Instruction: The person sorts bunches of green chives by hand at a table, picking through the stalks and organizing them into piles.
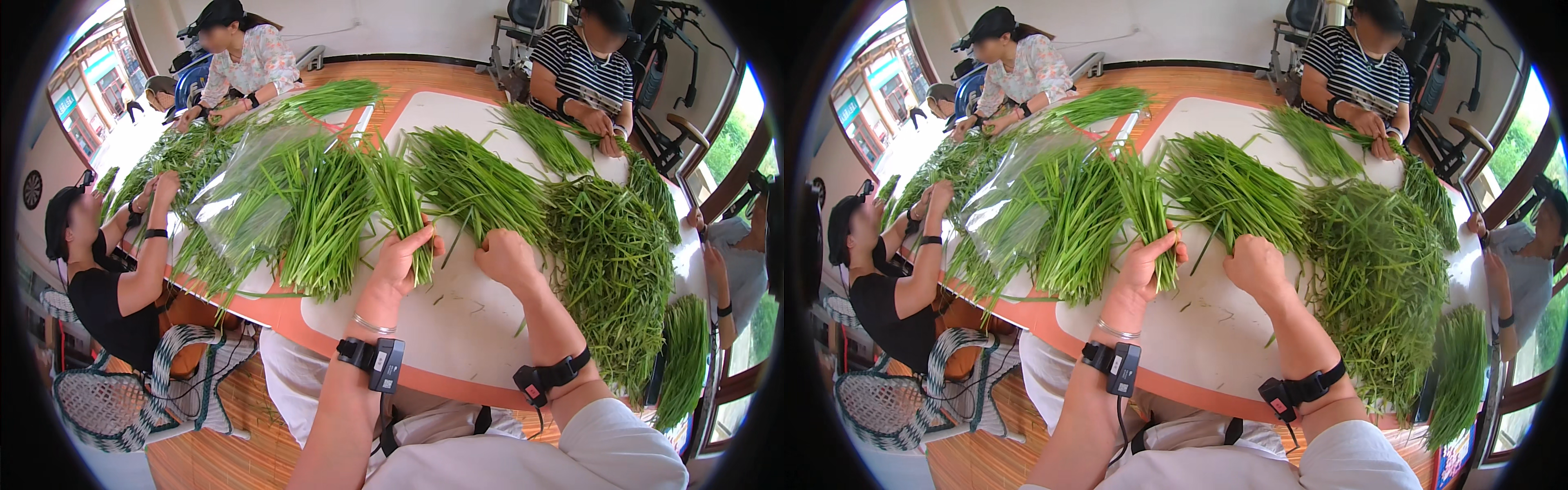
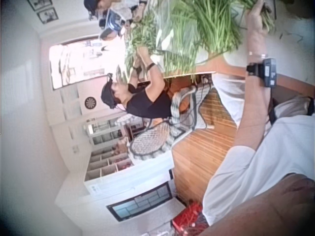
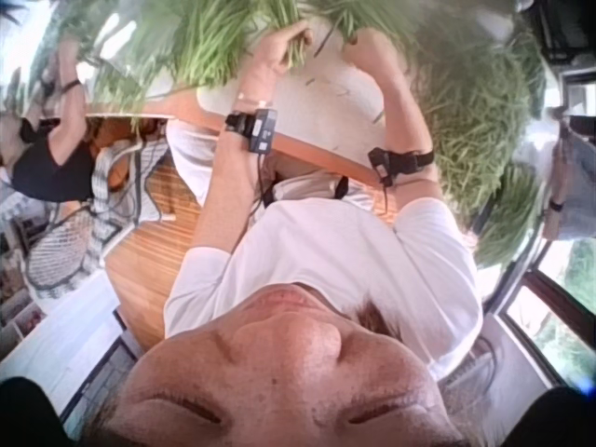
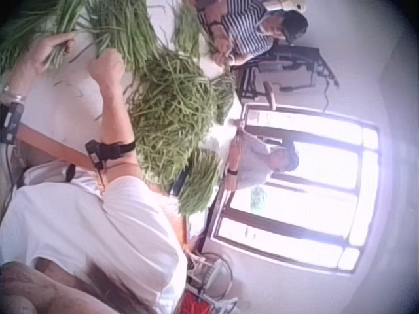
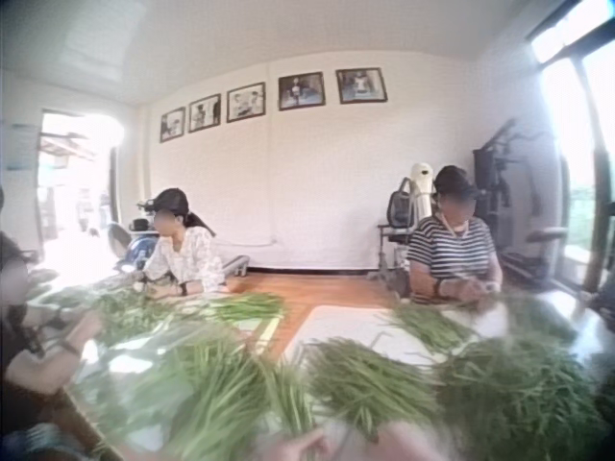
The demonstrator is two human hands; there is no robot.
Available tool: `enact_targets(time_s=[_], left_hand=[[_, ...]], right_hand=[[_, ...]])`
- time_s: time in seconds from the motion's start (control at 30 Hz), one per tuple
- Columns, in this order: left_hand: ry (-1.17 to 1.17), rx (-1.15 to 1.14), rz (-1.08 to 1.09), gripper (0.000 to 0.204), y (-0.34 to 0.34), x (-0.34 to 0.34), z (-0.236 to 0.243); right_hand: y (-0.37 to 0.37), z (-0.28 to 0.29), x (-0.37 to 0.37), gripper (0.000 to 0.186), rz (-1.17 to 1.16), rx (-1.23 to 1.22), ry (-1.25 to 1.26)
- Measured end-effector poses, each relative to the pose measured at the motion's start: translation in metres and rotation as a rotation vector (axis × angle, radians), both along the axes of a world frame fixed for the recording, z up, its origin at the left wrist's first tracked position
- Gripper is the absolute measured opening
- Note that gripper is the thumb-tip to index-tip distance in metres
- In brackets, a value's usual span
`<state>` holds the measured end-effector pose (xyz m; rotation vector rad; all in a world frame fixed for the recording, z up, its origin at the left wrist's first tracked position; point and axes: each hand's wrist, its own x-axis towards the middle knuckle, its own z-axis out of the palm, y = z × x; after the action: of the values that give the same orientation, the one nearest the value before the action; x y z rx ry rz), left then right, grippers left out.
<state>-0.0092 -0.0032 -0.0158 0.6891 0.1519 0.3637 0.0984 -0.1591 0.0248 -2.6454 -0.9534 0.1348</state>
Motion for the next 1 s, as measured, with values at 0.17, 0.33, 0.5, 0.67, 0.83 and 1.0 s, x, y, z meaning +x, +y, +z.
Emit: enact_targets(time_s=[0.17,0.33,0.5,0.67,0.83,1.0], left_hand=[[0.121,0.029,-0.062,0.019,0.002,0.003,-0.007],[0.166,0.064,-0.153,0.024,-0.004,0.003,-0.003],[0.131,0.101,-0.146,0.022,-0.01,-0.002,0.008],[0.16,0.062,-0.163,0.029,-0.009,-0.001,0.008],[0.169,0.071,-0.022,0.023,-0.005,0.0,0.008],[-0.104,-0.064,0.057,0.009,0.001,-0.002,0.008]], right_hand=[[0.0,0.038,-0.013,0.024,0.039,0.343,0.534],[-0.001,0.048,-0.017,0.022,0.115,0.581,0.747],[0.008,0.027,-0.02,0.021,0.051,0.471,0.735],[0.011,0.01,-0.023,0.02,0.104,0.452,0.524],[0.01,0.022,-0.019,0.022,0.133,0.43,0.636],[0.008,-0.01,-0.008,0.023,0.024,0.281,0.178]])
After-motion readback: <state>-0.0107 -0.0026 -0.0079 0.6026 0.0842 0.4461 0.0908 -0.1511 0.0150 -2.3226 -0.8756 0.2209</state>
